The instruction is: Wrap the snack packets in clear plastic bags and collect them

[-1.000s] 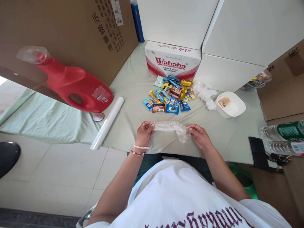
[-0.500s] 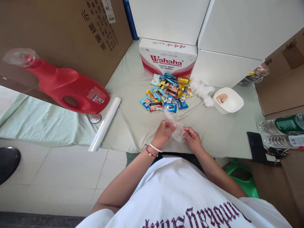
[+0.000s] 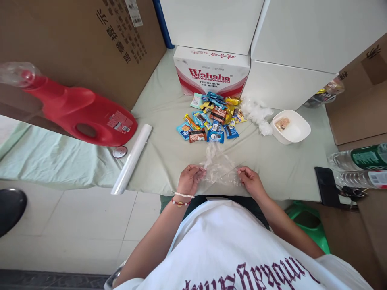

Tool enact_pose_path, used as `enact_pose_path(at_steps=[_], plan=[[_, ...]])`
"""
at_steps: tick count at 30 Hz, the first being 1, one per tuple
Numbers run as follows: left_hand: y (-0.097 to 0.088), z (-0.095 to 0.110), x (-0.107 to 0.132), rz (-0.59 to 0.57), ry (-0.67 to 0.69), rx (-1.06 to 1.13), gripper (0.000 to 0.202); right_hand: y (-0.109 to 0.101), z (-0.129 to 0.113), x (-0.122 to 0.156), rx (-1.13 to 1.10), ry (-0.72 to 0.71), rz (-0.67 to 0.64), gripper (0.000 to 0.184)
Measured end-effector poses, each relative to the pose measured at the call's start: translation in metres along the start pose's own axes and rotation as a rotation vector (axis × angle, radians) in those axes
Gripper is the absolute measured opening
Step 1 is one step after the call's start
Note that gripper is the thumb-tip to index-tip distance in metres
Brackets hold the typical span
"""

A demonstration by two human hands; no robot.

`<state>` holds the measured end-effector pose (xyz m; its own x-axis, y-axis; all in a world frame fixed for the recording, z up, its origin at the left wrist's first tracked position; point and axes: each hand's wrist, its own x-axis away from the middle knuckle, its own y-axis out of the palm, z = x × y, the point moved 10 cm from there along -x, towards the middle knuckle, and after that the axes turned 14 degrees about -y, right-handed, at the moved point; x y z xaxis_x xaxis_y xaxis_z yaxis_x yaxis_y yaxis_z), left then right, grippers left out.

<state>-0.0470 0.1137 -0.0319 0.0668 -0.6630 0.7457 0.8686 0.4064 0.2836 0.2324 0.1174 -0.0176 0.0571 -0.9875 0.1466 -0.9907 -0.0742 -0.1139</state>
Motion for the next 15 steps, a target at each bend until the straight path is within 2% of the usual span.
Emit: enact_pose_path(at_steps=[4, 7, 9, 12, 15], plan=[[-0.019, -0.007, 0.01, 0.044, -0.042, 0.076, 0.042, -0.009, -0.021, -0.005, 0.293, -0.072, -0.228, 0.039], [-0.017, -0.008, 0.015, 0.044, -0.035, -0.025, 0.039, -0.011, -0.045, -0.026, 0.466, -0.178, -0.233, 0.04], [-0.01, -0.006, 0.017, 0.032, -0.016, -0.123, 0.035, 0.004, -0.054, -0.041, 0.497, -0.229, -0.239, 0.04], [0.001, -0.001, 0.015, 0.027, 0.035, -0.228, 0.038, 0.037, -0.053, -0.061, 0.513, -0.208, -0.25, 0.033], [0.003, 0.01, 0.011, 0.051, 0.123, -0.276, 0.043, 0.055, -0.058, -0.072, 0.43, -0.227, -0.139, 0.028]])
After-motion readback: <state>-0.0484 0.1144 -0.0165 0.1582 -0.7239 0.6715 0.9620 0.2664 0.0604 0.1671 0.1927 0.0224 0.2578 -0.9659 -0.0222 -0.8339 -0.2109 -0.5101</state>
